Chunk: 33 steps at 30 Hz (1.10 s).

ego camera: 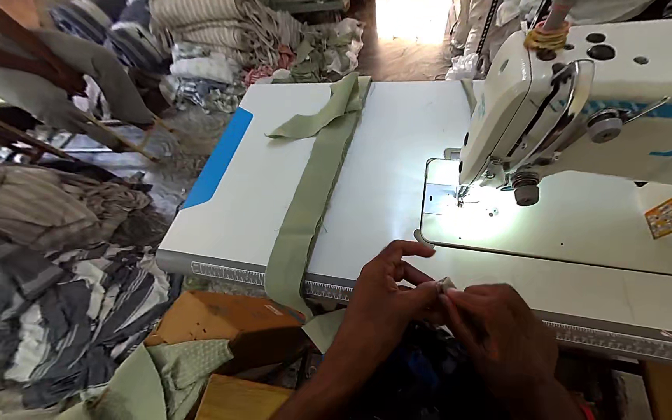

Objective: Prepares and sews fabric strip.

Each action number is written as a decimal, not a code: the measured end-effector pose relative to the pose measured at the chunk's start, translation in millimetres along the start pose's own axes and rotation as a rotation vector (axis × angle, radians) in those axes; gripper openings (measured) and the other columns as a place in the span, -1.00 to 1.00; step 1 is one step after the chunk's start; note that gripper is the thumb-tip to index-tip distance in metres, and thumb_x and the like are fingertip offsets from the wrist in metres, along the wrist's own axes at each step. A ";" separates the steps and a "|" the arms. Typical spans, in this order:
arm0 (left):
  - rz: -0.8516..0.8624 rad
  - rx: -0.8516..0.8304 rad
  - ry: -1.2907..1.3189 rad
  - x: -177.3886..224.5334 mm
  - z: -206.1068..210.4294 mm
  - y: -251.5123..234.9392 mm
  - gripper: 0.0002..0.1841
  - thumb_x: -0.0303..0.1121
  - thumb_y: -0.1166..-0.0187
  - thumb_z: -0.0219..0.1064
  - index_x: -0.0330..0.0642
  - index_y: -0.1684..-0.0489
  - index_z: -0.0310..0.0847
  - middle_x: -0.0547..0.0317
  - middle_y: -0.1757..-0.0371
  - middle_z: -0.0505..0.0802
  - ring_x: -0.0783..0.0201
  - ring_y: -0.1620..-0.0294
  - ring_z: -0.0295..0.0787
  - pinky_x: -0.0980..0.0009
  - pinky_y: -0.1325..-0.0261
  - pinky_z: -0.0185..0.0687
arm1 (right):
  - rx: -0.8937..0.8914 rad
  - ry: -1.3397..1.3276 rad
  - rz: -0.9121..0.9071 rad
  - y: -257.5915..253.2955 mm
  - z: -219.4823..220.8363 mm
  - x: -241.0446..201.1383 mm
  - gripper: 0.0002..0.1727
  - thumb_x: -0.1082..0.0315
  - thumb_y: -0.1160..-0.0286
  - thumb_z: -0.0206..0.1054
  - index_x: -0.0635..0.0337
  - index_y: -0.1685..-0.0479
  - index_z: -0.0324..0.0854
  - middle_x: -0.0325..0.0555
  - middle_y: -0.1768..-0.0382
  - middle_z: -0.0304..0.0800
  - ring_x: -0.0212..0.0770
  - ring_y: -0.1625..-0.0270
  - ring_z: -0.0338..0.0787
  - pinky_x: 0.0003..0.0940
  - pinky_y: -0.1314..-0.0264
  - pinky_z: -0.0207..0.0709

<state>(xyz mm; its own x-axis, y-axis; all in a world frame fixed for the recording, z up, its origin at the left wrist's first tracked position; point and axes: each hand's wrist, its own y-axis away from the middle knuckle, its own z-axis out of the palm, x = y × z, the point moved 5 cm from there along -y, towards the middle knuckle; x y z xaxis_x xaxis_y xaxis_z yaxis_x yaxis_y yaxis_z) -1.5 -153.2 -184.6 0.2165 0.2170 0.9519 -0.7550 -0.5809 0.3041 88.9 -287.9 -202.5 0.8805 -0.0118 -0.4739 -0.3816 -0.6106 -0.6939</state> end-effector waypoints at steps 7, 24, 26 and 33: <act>-0.024 -0.081 0.093 9.9 -5.6 10.7 -0.44 -0.59 -0.68 0.23 0.00 -0.67 0.34 -0.15 0.09 0.89 0.07 0.22 0.94 0.22 0.10 0.92 | -0.024 0.028 -0.134 -1.0 -5.6 -6.8 -0.86 0.36 -0.56 0.42 0.18 0.01 0.74 -0.08 0.21 0.70 -0.30 0.20 0.71 -0.59 0.26 0.57; 0.606 0.231 -1.056 -27.7 57.9 -130.6 -0.83 -0.32 -0.64 0.32 -0.09 -0.02 0.79 0.02 0.12 0.80 -0.06 -0.02 0.73 0.01 0.08 0.56 | -0.470 0.343 -0.106 -50.1 16.8 147.5 -0.61 0.55 -0.64 0.19 0.04 -0.27 0.80 0.10 -0.14 0.79 0.18 -0.07 0.80 0.08 -0.03 0.67; 0.720 0.201 -1.184 -34.8 54.3 -117.2 -0.74 -0.18 -0.67 0.32 0.01 -0.17 0.80 0.03 0.01 0.77 -0.03 -0.10 0.69 0.06 0.03 0.56 | -0.487 0.353 -0.072 -48.9 20.8 146.6 -0.55 0.55 -0.62 0.18 0.00 -0.39 0.73 0.18 -0.16 0.74 0.24 -0.11 0.74 0.18 -0.19 0.54; 0.776 0.190 -1.227 -40.0 53.2 -116.4 -0.62 -0.12 -0.71 0.25 0.02 -0.40 0.71 -0.01 -0.06 0.70 -0.04 -0.17 0.61 0.11 -0.01 0.50 | -0.494 0.520 -0.155 -58.2 29.3 141.9 -0.57 0.57 -0.68 0.12 0.07 -0.40 0.70 0.23 -0.09 0.70 0.25 0.00 0.70 0.27 -0.36 0.33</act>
<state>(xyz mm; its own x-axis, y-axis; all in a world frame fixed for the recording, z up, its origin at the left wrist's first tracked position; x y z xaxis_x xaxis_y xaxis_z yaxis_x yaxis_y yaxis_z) 110.7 -135.9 -256.0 0.2561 -0.9251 0.2802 -0.8549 -0.3521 -0.3809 227.8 -230.8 -245.3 0.9807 -0.1952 0.0134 -0.1784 -0.9200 -0.3489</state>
